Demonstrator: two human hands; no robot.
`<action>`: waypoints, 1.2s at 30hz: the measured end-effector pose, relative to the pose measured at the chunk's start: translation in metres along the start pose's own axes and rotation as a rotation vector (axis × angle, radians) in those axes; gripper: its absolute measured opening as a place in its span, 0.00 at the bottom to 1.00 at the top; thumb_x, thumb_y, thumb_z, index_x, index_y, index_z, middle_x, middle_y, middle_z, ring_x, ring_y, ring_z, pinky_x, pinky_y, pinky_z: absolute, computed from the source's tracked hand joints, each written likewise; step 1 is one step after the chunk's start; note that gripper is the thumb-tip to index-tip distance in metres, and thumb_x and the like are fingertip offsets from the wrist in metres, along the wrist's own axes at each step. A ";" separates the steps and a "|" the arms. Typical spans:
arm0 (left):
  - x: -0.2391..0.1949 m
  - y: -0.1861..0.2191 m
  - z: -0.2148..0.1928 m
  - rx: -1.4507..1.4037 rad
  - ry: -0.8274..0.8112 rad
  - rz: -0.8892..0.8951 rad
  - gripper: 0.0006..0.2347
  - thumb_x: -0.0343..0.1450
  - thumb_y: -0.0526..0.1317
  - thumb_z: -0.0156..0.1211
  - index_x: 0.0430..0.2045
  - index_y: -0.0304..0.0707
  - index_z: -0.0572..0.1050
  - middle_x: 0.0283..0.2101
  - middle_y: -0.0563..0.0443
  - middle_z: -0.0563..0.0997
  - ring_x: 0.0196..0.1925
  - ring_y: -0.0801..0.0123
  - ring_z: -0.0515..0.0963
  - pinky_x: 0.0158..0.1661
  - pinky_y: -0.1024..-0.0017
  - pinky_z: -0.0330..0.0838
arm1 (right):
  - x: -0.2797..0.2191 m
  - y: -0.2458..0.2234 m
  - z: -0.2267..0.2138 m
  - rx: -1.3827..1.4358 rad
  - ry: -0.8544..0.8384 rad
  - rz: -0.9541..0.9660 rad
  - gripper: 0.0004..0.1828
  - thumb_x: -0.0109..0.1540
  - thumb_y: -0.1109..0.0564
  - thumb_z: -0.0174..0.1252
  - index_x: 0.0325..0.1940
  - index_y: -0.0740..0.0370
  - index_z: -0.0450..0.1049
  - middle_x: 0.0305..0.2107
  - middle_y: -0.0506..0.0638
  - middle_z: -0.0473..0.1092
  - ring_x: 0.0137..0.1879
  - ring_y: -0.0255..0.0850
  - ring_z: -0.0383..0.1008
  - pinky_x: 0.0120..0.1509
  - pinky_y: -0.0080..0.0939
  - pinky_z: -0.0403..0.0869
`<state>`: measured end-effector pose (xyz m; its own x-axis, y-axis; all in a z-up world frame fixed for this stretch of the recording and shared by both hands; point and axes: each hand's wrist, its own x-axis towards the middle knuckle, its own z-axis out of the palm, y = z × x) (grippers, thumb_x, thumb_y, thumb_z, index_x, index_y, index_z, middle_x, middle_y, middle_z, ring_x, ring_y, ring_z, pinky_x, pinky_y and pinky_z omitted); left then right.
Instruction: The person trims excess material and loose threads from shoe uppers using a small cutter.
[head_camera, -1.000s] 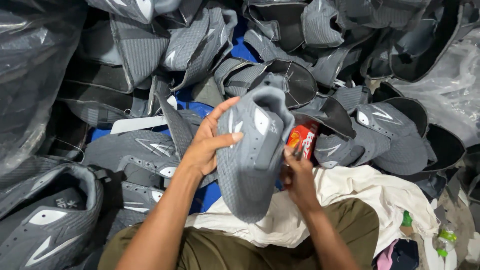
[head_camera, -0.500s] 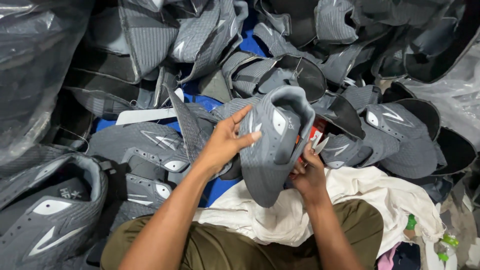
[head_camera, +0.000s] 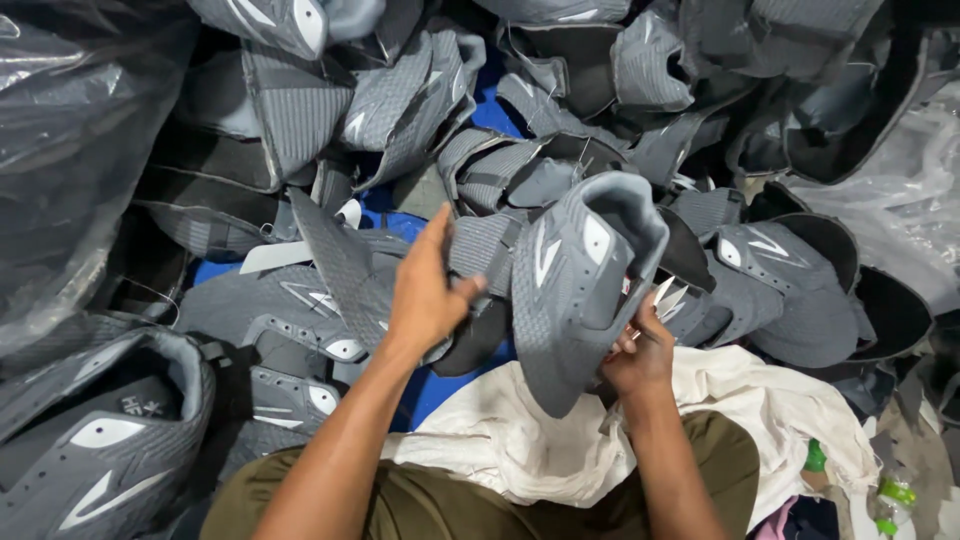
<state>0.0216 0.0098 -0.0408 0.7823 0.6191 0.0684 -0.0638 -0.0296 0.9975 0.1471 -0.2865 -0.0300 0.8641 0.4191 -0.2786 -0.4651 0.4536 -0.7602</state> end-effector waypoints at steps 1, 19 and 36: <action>-0.002 -0.003 0.002 0.105 0.019 0.186 0.28 0.64 0.35 0.68 0.58 0.17 0.68 0.50 0.27 0.75 0.49 0.49 0.76 0.48 0.61 0.71 | -0.004 -0.002 0.007 0.001 0.034 0.009 0.14 0.71 0.41 0.50 0.44 0.51 0.73 0.19 0.40 0.62 0.19 0.29 0.52 0.25 0.31 0.55; 0.002 -0.001 0.008 -0.660 -0.570 -0.505 0.22 0.74 0.50 0.52 0.58 0.35 0.69 0.55 0.48 0.80 0.53 0.66 0.79 0.49 0.68 0.74 | -0.007 0.005 0.031 -0.072 0.055 -0.058 0.19 0.72 0.38 0.48 0.40 0.51 0.74 0.17 0.38 0.61 0.16 0.29 0.54 0.22 0.32 0.56; -0.008 0.008 -0.017 -0.962 -0.692 -0.291 0.28 0.61 0.27 0.71 0.59 0.29 0.71 0.54 0.45 0.81 0.55 0.65 0.80 0.59 0.65 0.73 | -0.012 0.004 0.040 -0.241 -0.268 -0.040 0.06 0.69 0.59 0.55 0.39 0.57 0.65 0.24 0.43 0.63 0.22 0.32 0.59 0.30 0.36 0.60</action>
<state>0.0048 0.0177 -0.0337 0.9899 -0.0518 0.1318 -0.0344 0.8152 0.5781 0.1270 -0.2580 -0.0064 0.7850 0.6103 -0.1066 -0.3456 0.2886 -0.8929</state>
